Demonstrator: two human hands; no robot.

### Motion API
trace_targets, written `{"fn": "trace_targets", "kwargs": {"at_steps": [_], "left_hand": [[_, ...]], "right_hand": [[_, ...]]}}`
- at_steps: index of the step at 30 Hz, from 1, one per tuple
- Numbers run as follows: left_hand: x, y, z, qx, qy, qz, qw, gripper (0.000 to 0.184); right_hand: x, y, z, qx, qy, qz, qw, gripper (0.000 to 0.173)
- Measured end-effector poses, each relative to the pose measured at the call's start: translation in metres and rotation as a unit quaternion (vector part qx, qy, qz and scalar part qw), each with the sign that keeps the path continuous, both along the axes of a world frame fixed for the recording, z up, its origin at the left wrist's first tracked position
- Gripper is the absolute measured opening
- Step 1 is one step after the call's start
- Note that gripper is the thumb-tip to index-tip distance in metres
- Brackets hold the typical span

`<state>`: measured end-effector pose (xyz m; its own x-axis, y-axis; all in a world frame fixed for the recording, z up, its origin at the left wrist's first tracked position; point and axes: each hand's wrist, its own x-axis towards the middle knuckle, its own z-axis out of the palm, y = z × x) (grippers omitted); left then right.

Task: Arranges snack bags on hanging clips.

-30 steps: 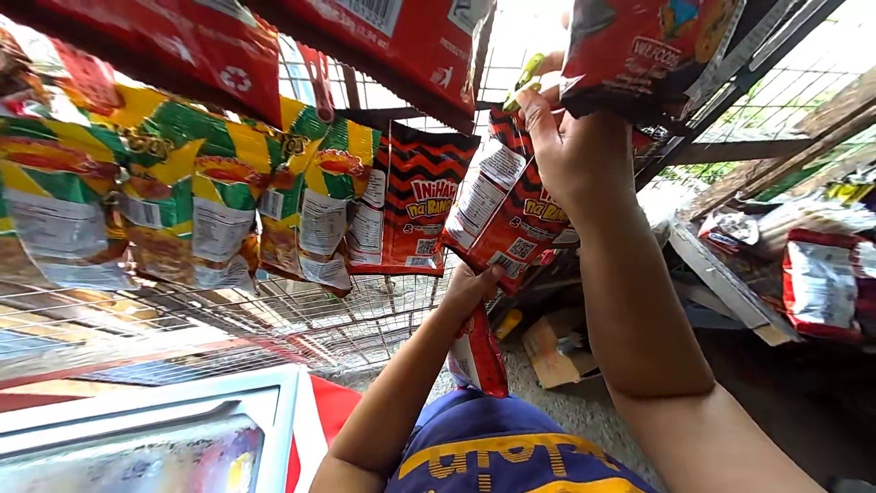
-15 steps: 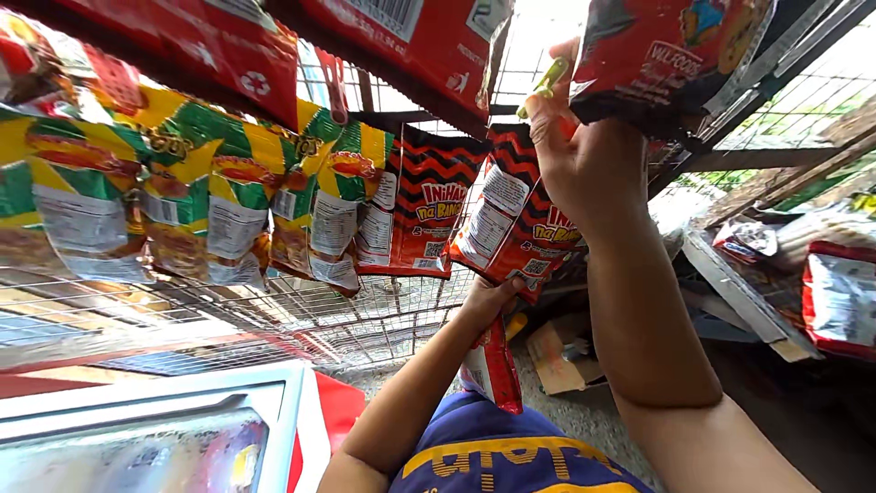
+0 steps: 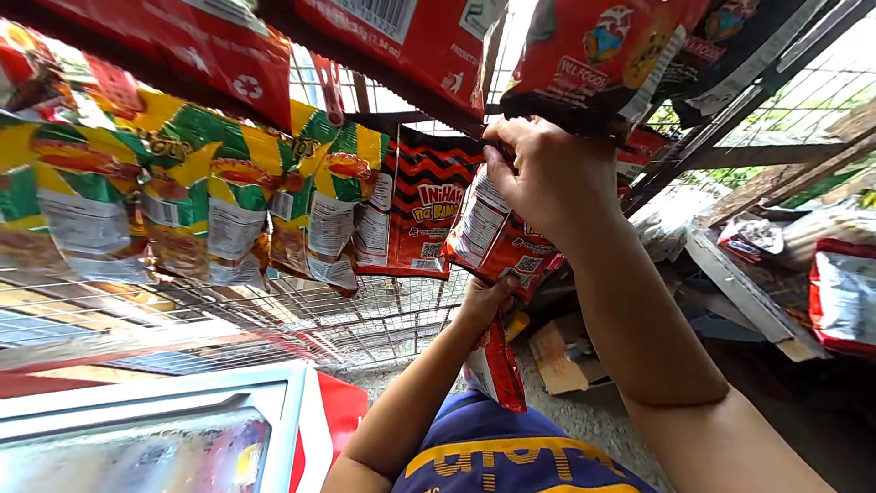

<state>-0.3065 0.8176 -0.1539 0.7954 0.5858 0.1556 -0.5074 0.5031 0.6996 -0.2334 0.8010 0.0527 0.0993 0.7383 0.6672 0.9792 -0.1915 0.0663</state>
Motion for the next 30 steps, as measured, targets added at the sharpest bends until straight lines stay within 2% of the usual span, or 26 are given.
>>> {"fn": "trace_targets", "kwargs": {"at_steps": [7, 13, 22, 30], "left_hand": [[0.002, -0.001, -0.003, 0.002, -0.020, 0.007, 1.000, 0.010], [0.002, -0.005, -0.002, 0.009, -0.011, 0.030, 0.999, 0.009], [0.007, -0.007, 0.001, -0.024, -0.014, 0.008, 1.000, 0.008], [-0.002, -0.004, -0.001, -0.037, -0.010, 0.052, 0.998, 0.011]], "right_hand": [[-0.006, -0.005, 0.003, -0.005, 0.040, 0.008, 0.999, 0.020], [-0.009, -0.011, 0.000, 0.018, 0.032, 0.024, 0.999, 0.016], [-0.013, -0.018, 0.005, 0.001, 0.059, 0.034, 0.998, 0.019], [-0.017, -0.022, 0.005, 0.040, 0.064, 0.054, 0.996, 0.017]]}}
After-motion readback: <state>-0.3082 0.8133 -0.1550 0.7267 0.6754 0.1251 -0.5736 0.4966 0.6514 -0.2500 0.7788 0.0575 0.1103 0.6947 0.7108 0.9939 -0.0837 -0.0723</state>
